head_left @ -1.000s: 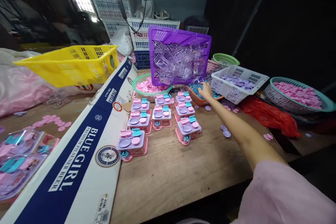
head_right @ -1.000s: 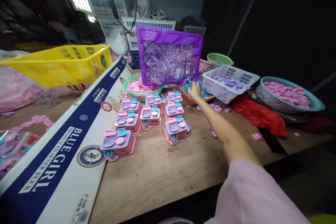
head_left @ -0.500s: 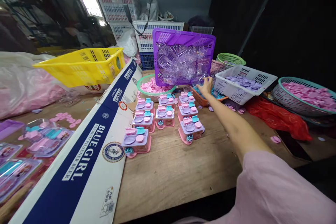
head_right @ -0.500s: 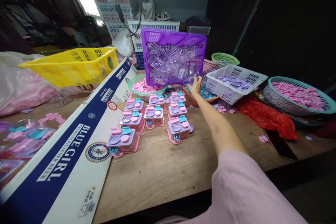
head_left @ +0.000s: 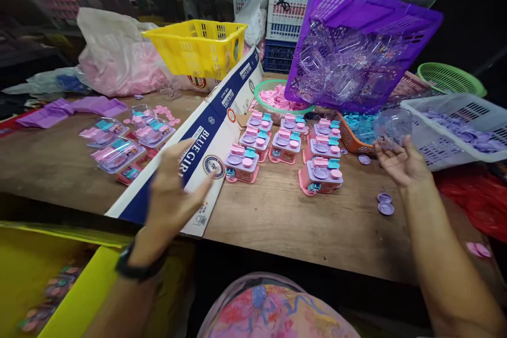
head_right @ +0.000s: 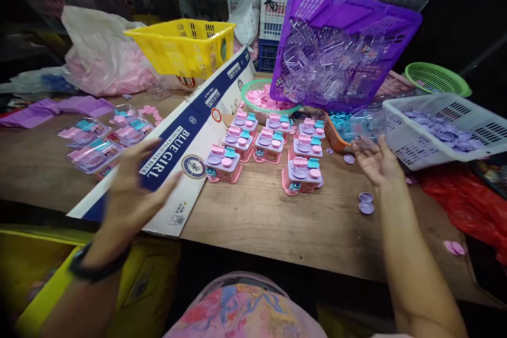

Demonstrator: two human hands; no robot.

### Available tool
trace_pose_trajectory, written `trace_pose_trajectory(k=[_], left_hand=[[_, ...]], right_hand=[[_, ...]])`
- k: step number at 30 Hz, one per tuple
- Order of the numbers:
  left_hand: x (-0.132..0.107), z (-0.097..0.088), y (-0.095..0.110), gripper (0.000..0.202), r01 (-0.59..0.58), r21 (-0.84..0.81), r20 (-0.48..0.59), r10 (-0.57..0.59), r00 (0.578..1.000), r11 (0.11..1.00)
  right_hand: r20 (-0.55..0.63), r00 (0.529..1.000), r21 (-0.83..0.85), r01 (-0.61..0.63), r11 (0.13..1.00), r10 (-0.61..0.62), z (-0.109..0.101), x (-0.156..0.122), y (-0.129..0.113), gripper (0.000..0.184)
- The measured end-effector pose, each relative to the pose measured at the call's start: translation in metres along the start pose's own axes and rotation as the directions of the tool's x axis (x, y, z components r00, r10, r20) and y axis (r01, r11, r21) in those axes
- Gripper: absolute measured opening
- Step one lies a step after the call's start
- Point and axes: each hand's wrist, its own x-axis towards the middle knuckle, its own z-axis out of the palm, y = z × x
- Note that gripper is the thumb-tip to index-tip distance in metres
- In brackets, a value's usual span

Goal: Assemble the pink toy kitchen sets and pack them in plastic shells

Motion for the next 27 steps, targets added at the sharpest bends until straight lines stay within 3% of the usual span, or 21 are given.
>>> trace_pose_trajectory(k=[1, 3, 6, 8, 11, 13, 15, 17, 19, 21, 25, 27], left_hand=[[0.011, 0.022, -0.009, 0.076, -0.1, 0.064, 0.135, 0.09, 0.987, 0.993], [0.03, 0.063, -0.024, 0.084, -0.132, 0.15, 0.355, 0.071, 0.932, 0.98], [0.042, 0.102, -0.038, 0.089, -0.11, 0.275, 0.506, -0.046, 0.861, 0.955], [0.039, 0.11, -0.041, 0.086, -0.11, 0.308, 0.53, -0.074, 0.845, 0.945], [0.02, 0.106, -0.04, 0.083, -0.092, 0.275, 0.503, -0.062, 0.862, 0.957], [0.0, 0.102, -0.033, 0.081, -0.075, 0.19, 0.488, -0.028, 0.872, 0.979], [-0.022, 0.101, -0.024, 0.079, -0.063, 0.069, 0.461, 0.024, 0.887, 0.996], [-0.044, 0.103, -0.015, 0.079, -0.04, -0.064, 0.425, 0.064, 0.903, 0.997], [-0.062, 0.108, -0.007, 0.082, 0.024, -0.17, 0.394, 0.046, 0.918, 0.985], [-0.075, 0.113, -0.004, 0.085, 0.099, -0.237, 0.371, -0.004, 0.929, 0.966], [-0.092, 0.122, -0.005, 0.089, 0.189, -0.313, 0.301, -0.091, 0.949, 0.931], [-0.099, 0.124, -0.005, 0.091, 0.203, -0.368, 0.301, -0.09, 0.949, 0.907]], right_hand=[[0.11, 0.994, -0.004, 0.007, 1.0, -0.006, -0.001, -0.024, 0.001, 0.034], [0.28, 0.958, -0.082, -0.03, 0.996, 0.052, -0.002, -0.074, 0.007, 0.03], [0.465, 0.815, -0.378, -0.169, 0.91, 0.344, 0.0, -0.135, 0.029, 0.057], [0.433, 0.792, -0.522, -0.169, 0.836, 0.431, -0.002, -0.16, 0.049, 0.065], [0.319, 0.868, -0.676, -0.073, 0.734, 0.38, -0.015, -0.174, 0.077, 0.069], [0.296, 0.903, -0.797, 0.052, 0.602, 0.313, -0.026, -0.175, 0.086, 0.068], [0.351, 0.911, -0.856, 0.218, 0.469, 0.218, -0.032, -0.176, 0.089, 0.07], [0.471, 0.868, -0.828, 0.375, 0.418, 0.155, -0.031, -0.176, 0.09, 0.076], [0.577, 0.803, -0.771, 0.475, 0.424, 0.151, -0.024, -0.177, 0.09, 0.077], [0.617, 0.769, -0.742, 0.498, 0.449, 0.167, -0.013, -0.176, 0.088, 0.071], [0.589, 0.796, -0.674, 0.389, 0.628, 0.139, 0.017, -0.174, 0.066, 0.07], [0.611, 0.787, -0.594, 0.39, 0.704, 0.08, 0.04, -0.175, 0.05, 0.07]])
